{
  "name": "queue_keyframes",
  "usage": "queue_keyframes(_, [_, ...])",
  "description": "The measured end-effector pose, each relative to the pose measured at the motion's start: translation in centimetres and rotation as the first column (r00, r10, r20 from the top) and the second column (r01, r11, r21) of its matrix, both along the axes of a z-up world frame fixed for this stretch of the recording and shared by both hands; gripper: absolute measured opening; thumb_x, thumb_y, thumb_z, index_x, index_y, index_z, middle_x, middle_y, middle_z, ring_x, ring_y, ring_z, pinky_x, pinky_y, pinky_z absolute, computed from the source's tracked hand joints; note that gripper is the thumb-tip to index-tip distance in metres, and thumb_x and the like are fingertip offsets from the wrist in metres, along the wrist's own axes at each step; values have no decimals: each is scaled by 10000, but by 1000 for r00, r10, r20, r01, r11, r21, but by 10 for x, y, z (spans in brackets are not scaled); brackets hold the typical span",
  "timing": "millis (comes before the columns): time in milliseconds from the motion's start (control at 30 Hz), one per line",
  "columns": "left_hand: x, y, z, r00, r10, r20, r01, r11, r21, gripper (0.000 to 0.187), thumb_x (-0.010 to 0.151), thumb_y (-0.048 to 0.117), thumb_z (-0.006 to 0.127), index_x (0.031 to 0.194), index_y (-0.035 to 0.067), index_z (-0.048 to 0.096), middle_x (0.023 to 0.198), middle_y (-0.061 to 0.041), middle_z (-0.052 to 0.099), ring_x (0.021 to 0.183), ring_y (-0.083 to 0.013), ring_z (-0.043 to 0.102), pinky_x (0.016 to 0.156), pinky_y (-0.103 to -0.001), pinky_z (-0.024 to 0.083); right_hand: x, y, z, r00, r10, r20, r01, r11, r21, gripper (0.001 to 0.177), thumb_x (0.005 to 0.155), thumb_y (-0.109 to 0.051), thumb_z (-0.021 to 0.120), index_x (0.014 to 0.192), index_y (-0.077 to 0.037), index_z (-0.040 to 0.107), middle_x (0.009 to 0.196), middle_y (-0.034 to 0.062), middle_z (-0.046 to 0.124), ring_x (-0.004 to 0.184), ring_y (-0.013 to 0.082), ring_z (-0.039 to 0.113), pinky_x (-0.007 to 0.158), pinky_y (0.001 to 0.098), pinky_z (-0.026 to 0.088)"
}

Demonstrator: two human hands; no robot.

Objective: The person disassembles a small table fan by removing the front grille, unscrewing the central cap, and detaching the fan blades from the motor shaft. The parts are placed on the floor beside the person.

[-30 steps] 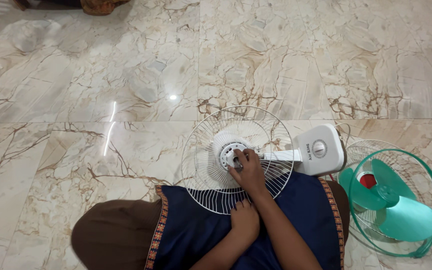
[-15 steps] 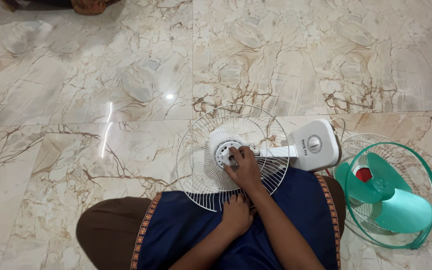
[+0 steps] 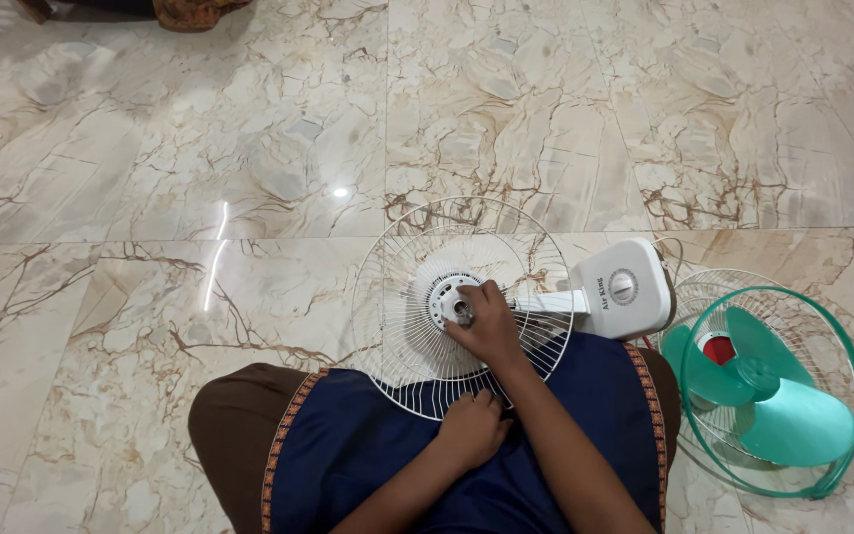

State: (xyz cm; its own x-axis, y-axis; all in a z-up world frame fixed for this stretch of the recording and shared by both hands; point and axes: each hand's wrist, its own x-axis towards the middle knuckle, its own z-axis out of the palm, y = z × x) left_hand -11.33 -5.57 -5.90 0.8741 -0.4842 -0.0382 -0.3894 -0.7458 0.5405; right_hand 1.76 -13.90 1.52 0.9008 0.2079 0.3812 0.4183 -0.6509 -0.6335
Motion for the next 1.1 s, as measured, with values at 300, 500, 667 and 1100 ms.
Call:
queue_keyframes(300, [-1,-19,59,990,-53,131,59,997,-42,479,856,271,756,1202,-52,683,1066,-206,671,807,-325,681,684,-435,561,22,-13,9,965,122,-230,-140,988,-61,643,659,-348,869,1202,-71,661,1088,107,552,943,279,665,789,405,564])
queue_keyframes(500, [-13,-22,58,993,-50,108,66,986,-153,374,851,239,736,1127,-13,718,980,-189,695,796,-343,692,689,-447,567,2,-22,5,960,169,-222,-178,984,-17,657,660,-363,869,1227,-91,678,1080,97,557,973,264,650,813,398,558])
queue_keyframes(667, [8,0,73,996,61,58,-40,949,-313,181,889,229,725,959,67,766,882,-130,725,758,-328,711,666,-440,559,-12,-23,1,978,127,-165,-124,992,28,753,676,-352,889,1314,-61,614,1101,104,564,989,265,633,815,401,548])
queue_keyframes(1100, [61,45,61,900,330,285,-265,933,-243,828,659,210,892,1336,23,455,1475,-188,451,1446,-366,383,1187,-528,291,-18,-37,-2,965,211,-154,-212,977,11,691,673,-182,868,1304,-53,619,1247,136,597,1090,326,657,904,395,565])
